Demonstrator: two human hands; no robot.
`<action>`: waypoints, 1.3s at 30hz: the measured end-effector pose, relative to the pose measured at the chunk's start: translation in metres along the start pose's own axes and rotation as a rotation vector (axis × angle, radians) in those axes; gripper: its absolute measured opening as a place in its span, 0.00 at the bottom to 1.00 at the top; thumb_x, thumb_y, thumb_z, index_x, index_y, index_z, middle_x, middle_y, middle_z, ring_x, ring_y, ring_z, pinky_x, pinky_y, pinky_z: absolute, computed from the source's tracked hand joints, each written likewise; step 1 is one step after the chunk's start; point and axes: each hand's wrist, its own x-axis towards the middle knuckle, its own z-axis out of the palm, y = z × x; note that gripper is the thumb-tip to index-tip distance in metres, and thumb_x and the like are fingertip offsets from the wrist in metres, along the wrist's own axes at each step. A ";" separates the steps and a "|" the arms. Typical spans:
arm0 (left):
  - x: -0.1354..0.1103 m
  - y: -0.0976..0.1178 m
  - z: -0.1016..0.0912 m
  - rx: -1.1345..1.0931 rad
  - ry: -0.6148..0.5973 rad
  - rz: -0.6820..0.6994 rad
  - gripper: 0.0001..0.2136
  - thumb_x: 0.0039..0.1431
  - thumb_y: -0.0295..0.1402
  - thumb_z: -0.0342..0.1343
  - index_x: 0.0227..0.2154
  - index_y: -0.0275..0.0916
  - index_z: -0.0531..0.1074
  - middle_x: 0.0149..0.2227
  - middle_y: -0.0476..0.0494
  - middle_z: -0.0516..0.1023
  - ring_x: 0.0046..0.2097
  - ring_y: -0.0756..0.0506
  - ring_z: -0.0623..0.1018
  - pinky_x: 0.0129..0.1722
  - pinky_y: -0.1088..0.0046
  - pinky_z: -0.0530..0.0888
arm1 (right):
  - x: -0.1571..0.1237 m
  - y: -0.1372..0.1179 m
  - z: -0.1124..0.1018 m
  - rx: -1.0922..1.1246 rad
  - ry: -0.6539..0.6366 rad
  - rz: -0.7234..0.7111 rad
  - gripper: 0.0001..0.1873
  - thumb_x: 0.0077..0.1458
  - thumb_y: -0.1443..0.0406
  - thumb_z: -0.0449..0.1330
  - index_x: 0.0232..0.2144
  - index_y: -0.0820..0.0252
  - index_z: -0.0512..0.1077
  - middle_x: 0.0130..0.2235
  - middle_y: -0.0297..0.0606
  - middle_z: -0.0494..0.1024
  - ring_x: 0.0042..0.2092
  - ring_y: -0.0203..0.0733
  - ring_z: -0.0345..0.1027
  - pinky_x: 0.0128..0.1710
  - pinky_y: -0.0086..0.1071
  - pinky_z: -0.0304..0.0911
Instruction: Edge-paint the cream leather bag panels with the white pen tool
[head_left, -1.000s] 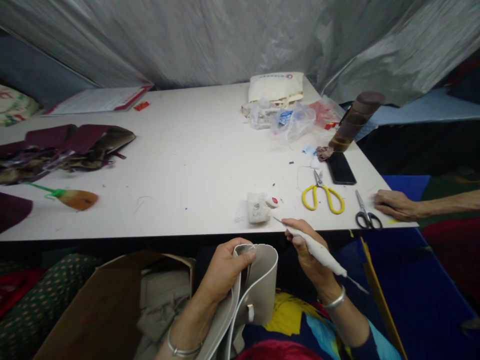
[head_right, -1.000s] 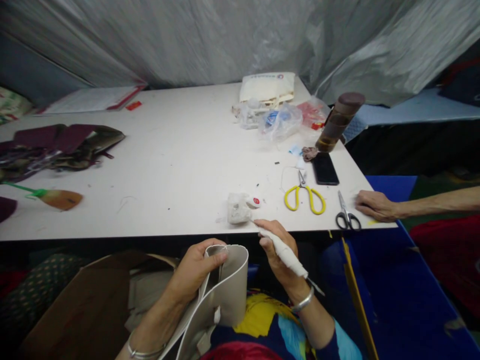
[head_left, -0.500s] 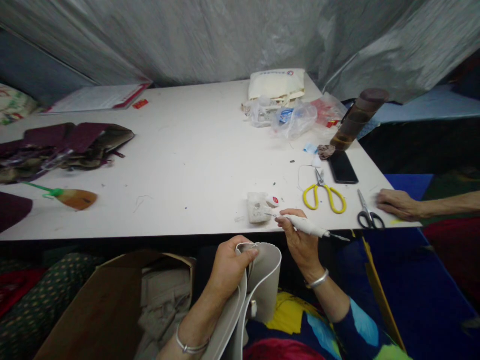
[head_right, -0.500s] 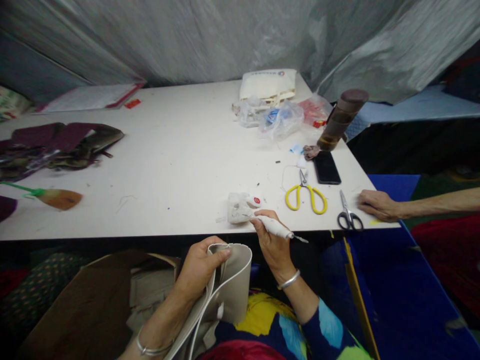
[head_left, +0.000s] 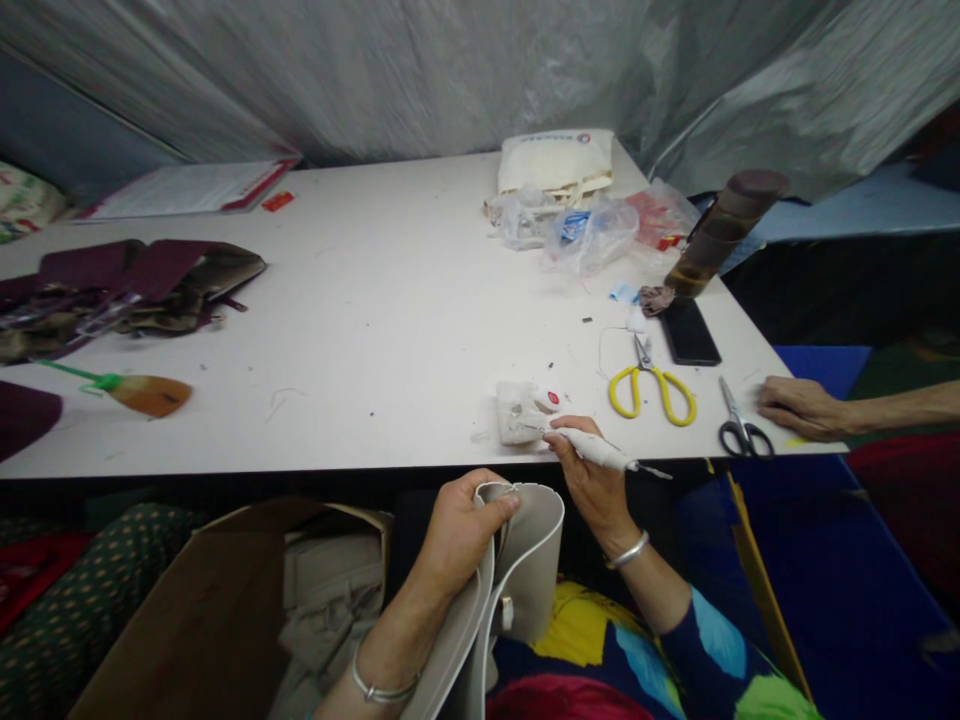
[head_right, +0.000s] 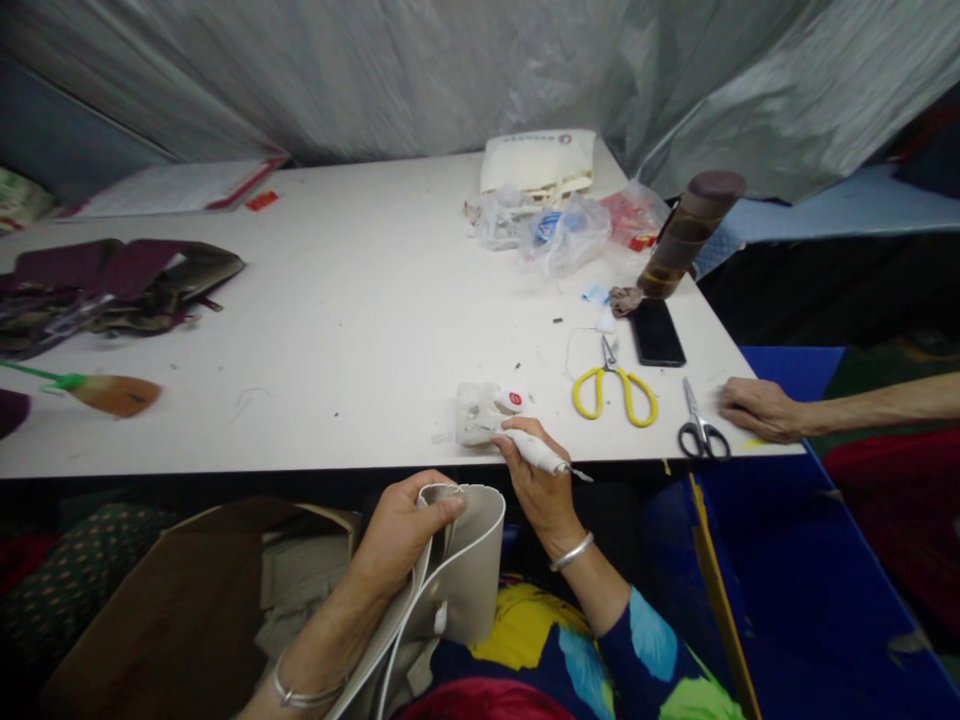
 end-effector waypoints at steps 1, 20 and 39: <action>0.000 0.000 0.000 -0.006 -0.003 -0.002 0.12 0.45 0.39 0.68 0.28 0.35 0.77 0.24 0.51 0.73 0.28 0.49 0.68 0.31 0.73 0.65 | 0.000 -0.001 0.000 -0.001 -0.002 0.000 0.09 0.68 0.58 0.62 0.43 0.57 0.74 0.40 0.37 0.79 0.41 0.41 0.75 0.45 0.36 0.71; -0.007 0.016 0.005 0.045 -0.075 -0.019 0.11 0.42 0.38 0.67 0.26 0.35 0.78 0.24 0.50 0.74 0.28 0.49 0.69 0.31 0.72 0.64 | -0.003 -0.021 -0.022 0.501 -0.274 0.289 0.16 0.69 0.52 0.60 0.36 0.58 0.74 0.25 0.31 0.72 0.27 0.35 0.65 0.28 0.30 0.60; -0.012 0.013 0.012 -0.041 -0.149 0.000 0.12 0.45 0.40 0.68 0.24 0.35 0.78 0.23 0.47 0.75 0.28 0.48 0.69 0.32 0.71 0.64 | 0.016 -0.030 -0.027 0.366 -0.511 0.259 0.22 0.68 0.50 0.58 0.28 0.58 0.68 0.26 0.30 0.64 0.28 0.36 0.56 0.29 0.31 0.55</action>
